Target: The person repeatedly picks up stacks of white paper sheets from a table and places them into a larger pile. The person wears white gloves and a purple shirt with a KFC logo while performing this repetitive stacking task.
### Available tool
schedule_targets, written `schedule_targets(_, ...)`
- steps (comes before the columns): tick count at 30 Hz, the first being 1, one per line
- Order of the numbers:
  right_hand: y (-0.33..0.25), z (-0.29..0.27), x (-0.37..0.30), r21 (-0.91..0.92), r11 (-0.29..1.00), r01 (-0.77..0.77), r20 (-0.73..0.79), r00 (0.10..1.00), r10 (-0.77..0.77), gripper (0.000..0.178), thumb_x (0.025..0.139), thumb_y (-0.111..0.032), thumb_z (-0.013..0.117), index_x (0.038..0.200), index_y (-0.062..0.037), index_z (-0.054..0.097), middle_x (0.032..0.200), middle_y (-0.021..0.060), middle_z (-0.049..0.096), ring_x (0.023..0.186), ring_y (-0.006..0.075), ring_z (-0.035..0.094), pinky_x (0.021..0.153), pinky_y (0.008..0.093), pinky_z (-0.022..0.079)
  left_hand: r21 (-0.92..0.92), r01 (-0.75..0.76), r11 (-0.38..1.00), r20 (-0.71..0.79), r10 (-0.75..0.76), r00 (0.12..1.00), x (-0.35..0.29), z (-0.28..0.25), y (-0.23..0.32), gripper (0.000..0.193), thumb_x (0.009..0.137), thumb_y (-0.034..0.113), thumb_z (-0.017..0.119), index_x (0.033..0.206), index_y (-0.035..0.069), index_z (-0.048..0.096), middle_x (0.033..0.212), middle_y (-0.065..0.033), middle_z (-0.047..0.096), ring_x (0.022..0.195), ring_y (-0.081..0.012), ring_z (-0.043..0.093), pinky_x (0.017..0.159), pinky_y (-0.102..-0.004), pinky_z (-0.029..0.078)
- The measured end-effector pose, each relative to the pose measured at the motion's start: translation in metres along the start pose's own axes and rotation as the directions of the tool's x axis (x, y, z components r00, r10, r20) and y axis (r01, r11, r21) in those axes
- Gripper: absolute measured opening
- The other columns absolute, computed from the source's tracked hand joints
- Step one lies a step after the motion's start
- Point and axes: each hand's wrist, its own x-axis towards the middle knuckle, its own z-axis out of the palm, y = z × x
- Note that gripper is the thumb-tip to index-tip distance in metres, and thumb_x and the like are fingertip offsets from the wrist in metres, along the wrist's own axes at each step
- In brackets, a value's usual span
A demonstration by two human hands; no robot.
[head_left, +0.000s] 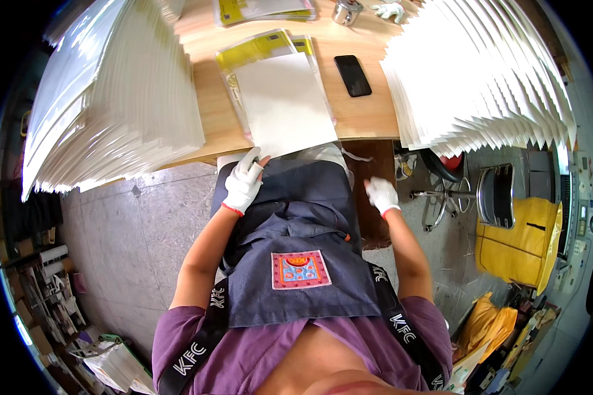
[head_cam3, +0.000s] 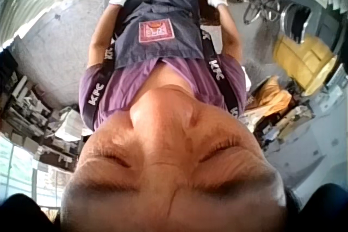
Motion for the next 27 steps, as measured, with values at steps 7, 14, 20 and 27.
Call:
schedule_targets(7,-0.088,-0.002,0.035,0.912,0.406,0.06,0.025,0.979,-0.201,0.016,0.089,-0.017,0.044,0.097,-0.007,0.054,0.058,0.0029,0.055,0.043,0.0111,0.05,0.041,0.0256,0.04,-0.052,-0.118,0.992,0.052,0.12,0.991,0.018,0.002,0.002,0.019,0.062,0.01,0.074,0.08,0.011,0.066,0.097,-0.004,0.063,0.074,-0.0239,0.06,0.059,-0.0347,0.049)
schedule_targets(14,-0.015,0.017,0.027,-0.394,0.905,0.159,0.107,0.986,-0.126,0.04,0.078,-0.023,0.056,0.113,-0.0062,0.051,0.086,0.0163,0.065,0.084,0.0309,0.064,0.073,0.0423,0.049,-0.294,0.327,0.898,-0.036,-0.352,0.935,0.008,-0.01,0.009,0.01,0.071,0.003,0.07,0.08,0.006,0.065,0.075,-0.0054,0.057,0.065,-0.016,0.052,0.058,-0.0271,0.043)
schedule_targets(20,-0.107,-0.018,-0.015,0.457,0.879,0.134,-0.018,0.99,-0.141,0.033,0.083,-0.04,0.056,0.085,-0.0075,0.061,0.063,0.0069,0.062,0.053,0.0161,0.06,0.05,0.0315,0.045,-0.783,0.596,0.177,0.225,-0.813,0.537,-0.008,0.02,-0.001,0.019,0.077,-0.004,0.064,0.087,0.004,0.05,0.075,-0.0012,0.048,0.064,-0.0082,0.048,0.058,-0.0235,0.05)
schedule_targets(27,-0.167,0.031,0.012,0.964,0.207,0.17,-0.16,0.985,-0.062,0.02,0.082,-0.018,0.066,0.086,-0.0049,0.051,0.069,0.0037,0.058,0.05,0.0092,0.052,0.042,0.0217,0.041,-0.827,0.546,-0.138,0.448,-0.748,0.49,0.008,-0.005,0.001,0.014,0.085,0.005,0.059,0.095,-0.001,0.051,0.086,-0.006,0.057,0.072,-0.0127,0.058,0.062,-0.0271,0.054)
